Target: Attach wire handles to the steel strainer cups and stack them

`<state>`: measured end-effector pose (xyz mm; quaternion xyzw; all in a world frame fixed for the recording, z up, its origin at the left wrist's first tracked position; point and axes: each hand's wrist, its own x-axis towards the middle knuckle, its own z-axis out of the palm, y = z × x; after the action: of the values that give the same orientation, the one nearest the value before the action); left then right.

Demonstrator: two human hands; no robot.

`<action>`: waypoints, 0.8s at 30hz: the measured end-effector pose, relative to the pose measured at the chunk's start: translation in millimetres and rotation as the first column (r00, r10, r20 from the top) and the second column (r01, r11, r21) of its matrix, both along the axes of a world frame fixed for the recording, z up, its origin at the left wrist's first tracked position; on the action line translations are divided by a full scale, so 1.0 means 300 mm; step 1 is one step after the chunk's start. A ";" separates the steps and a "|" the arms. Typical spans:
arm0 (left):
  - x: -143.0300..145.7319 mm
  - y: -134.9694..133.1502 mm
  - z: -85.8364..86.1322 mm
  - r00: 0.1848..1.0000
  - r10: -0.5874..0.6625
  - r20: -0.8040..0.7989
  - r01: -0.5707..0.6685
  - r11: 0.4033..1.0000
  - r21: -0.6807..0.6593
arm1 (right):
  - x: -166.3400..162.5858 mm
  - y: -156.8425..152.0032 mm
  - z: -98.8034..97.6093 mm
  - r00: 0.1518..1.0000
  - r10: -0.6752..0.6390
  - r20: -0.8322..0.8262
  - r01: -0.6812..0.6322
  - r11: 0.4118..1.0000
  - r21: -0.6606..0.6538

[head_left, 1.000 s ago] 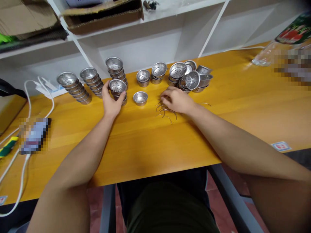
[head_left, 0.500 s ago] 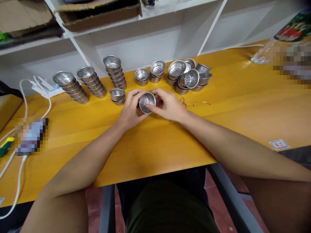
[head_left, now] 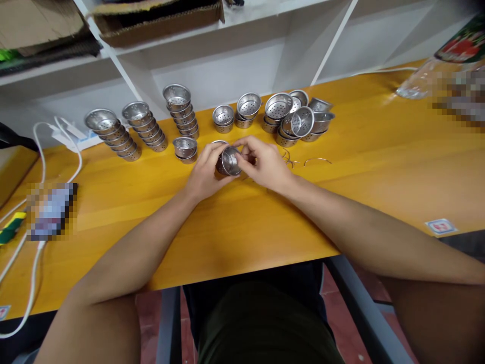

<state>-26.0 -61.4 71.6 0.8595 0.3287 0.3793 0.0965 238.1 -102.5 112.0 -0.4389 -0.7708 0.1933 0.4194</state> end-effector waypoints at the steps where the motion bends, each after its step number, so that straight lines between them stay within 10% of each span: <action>1: 0.001 -0.001 0.000 1.000 -0.001 0.001 0.001 1.000 0.002 | -0.003 0.003 -0.006 0.999 -0.001 -0.032 0.000 1.000 -0.009; 24: -0.010 0.017 -0.013 0.999 0.043 -0.001 -0.042 0.997 0.063 | -0.054 0.074 -0.128 0.926 0.084 -0.368 -0.096 0.995 -0.015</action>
<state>-29.0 -56.3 67.6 0.8554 0.3348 0.3906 0.0609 221.8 -80.3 73.7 -0.3661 -0.6950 0.3035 0.5393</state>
